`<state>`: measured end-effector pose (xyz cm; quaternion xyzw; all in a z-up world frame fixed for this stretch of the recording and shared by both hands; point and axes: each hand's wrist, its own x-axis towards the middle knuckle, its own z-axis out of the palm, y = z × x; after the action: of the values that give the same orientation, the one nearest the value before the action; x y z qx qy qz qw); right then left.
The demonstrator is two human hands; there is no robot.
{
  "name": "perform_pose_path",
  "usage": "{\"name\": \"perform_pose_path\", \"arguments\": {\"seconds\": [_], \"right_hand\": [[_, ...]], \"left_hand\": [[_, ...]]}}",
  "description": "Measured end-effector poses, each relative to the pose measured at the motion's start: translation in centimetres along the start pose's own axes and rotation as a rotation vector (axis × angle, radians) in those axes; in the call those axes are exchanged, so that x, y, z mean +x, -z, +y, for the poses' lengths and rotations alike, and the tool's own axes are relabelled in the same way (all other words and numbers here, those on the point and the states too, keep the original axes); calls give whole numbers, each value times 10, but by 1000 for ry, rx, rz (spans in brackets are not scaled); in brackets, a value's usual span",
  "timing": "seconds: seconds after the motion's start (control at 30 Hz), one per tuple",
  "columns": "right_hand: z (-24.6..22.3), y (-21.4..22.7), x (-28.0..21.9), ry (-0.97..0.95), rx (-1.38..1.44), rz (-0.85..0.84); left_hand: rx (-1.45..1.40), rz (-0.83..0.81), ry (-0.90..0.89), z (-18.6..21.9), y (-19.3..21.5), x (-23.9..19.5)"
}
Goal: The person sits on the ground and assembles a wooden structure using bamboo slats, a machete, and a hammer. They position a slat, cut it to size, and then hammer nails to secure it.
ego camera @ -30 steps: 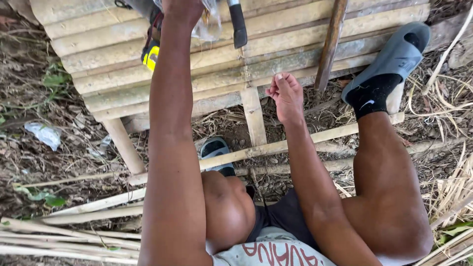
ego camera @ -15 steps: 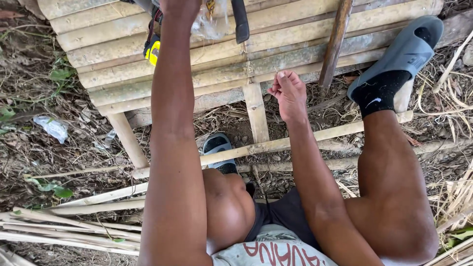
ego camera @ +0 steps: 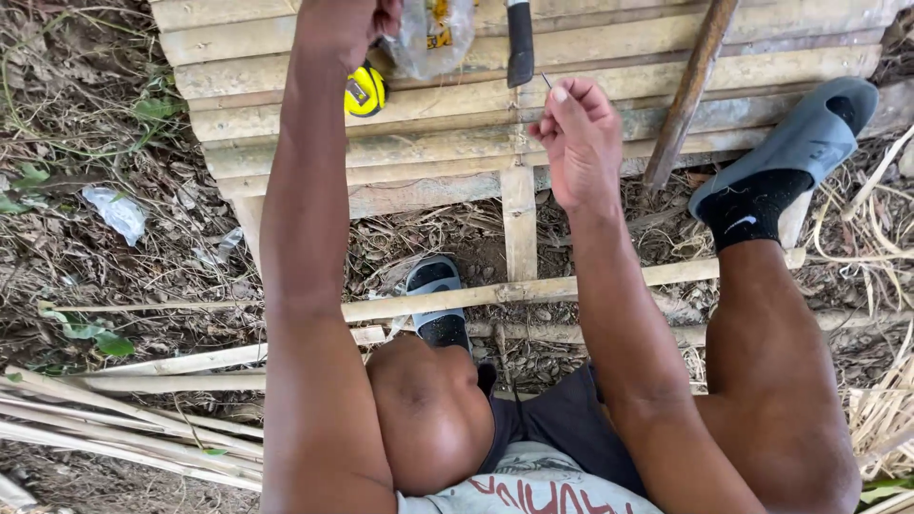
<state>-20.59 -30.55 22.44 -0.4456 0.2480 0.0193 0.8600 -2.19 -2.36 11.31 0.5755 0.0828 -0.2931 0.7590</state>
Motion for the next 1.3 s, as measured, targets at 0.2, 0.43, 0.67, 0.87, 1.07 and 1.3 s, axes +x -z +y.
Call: {"name": "perform_pose_path", "arguments": {"seconds": [0.2, 0.43, 0.67, 0.87, 1.07, 1.3], "right_hand": [[-57, -68, 35, 329, -1024, -393], [-93, -97, 54, 221, -1429, -724], [-99, -92, 49, 261, -1570, -824], [-80, -77, 41, 158, -1208, -575], [-43, -54, 32, 54, -558, -288], [-30, -40, 33, 129, -553, -322]], "left_hand": [[128, -236, 84, 97, -81, -99], [-16, -429, 198, 90, -84, -101], [204, -405, 196, 82, -88, -99], [205, -401, 76, 78, -94, -103], [180, -291, -58, 63, -113, -102], [302, -272, -75, 62, -124, -105]]}}
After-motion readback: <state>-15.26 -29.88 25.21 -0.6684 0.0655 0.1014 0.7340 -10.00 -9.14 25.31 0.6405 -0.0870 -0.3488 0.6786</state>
